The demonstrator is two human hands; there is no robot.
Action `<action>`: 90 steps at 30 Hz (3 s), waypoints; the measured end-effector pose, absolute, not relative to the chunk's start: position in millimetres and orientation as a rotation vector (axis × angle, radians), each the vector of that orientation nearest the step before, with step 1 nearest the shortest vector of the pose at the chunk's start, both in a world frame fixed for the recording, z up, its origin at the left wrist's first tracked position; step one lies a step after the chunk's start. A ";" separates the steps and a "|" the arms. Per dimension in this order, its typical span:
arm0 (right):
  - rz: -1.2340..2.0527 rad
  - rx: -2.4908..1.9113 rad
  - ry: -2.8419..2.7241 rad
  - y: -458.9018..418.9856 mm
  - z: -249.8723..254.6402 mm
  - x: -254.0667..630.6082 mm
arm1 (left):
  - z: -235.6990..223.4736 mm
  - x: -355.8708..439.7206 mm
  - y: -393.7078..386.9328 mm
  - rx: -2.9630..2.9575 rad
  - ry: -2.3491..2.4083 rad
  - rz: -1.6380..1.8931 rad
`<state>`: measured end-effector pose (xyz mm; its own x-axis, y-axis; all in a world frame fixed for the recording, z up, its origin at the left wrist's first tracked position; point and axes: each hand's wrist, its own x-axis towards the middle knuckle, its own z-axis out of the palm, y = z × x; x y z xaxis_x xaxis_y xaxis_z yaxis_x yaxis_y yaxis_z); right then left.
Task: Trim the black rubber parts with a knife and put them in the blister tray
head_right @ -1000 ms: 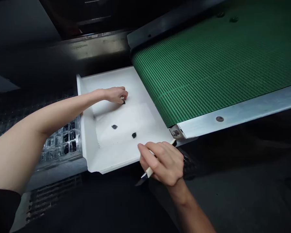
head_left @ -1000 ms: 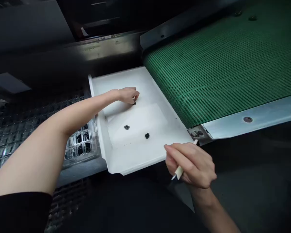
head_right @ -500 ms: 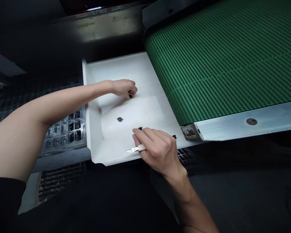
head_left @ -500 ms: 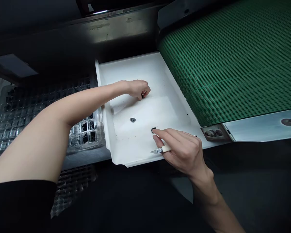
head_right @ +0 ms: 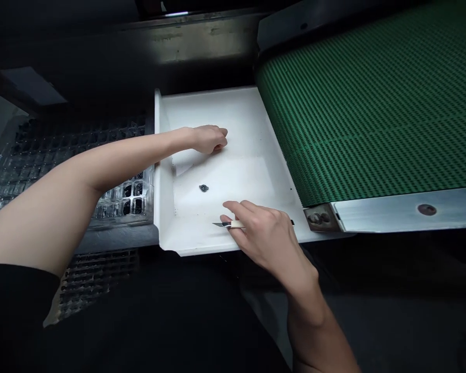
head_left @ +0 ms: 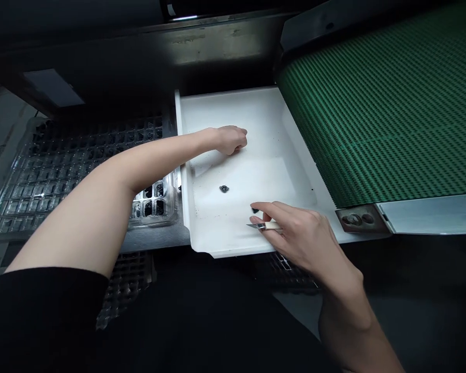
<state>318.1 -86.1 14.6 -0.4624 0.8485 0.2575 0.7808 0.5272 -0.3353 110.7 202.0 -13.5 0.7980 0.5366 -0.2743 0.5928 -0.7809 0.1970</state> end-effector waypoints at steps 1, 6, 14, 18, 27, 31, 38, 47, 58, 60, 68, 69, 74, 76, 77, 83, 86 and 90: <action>0.246 -1.335 -2.399 -82.6 14.8 318.5 | -13.4 108.7 204.5 2.689 0.893 -0.287; 0.171 -1.340 -2.403 -62.2 13.7 316.5 | -10.0 102.2 216.2 2.524 1.013 -0.242; 0.154 -1.460 -2.491 -45.1 13.5 309.0 | 18.0 92.1 214.7 1.838 0.850 0.414; 0.186 -1.511 -2.568 -33.4 15.2 305.7 | 42.4 71.8 208.2 1.653 0.748 0.749; 0.182 -1.530 -2.632 -20.3 7.5 305.4 | 40.0 28.6 185.1 1.535 0.850 0.919; 0.187 -1.553 -2.620 -25.2 8.7 308.6 | 37.1 33.6 184.3 1.729 0.923 0.640; 0.222 -1.567 -2.599 -30.5 12.1 317.6 | 39.4 52.7 186.8 2.598 1.233 -0.363; 0.308 -1.531 -2.653 -32.9 13.1 310.3 | 16.9 42.1 194.9 2.344 1.212 -0.836; 0.419 -1.538 -2.629 -35.8 14.1 309.5 | 33.0 78.3 169.7 2.525 0.935 -0.372; 0.426 -1.542 -2.630 -36.7 12.9 311.2 | 29.1 86.6 165.8 2.572 0.915 -0.377; 0.411 -1.455 -2.674 -38.6 10.5 314.5 | 1.1 87.5 163.5 2.547 0.936 -0.459; 0.399 -1.436 -2.677 -39.0 8.3 315.7 | -1.6 88.1 163.1 2.533 0.928 -0.450; 0.340 -1.332 -2.684 -38.2 -4.9 325.6 | -6.2 94.6 153.7 2.506 0.935 -0.386; 0.335 -1.309 -2.690 -37.6 -6.4 327.7 | -6.0 97.7 145.5 2.520 0.937 -0.354; 0.334 -1.309 -2.693 -37.6 -6.2 328.0 | -6.0 99.1 141.4 2.525 0.938 -0.335; 0.395 -1.391 -2.690 -38.7 0.4 325.8 | -10.2 98.3 139.6 2.385 1.025 -0.197; 0.435 -1.447 -2.689 -39.7 2.0 325.3 | -8.8 94.1 153.0 2.157 1.038 -0.113; 0.453 -1.523 -2.693 -39.8 1.5 323.7 | 6.7 91.1 166.4 1.728 0.914 0.263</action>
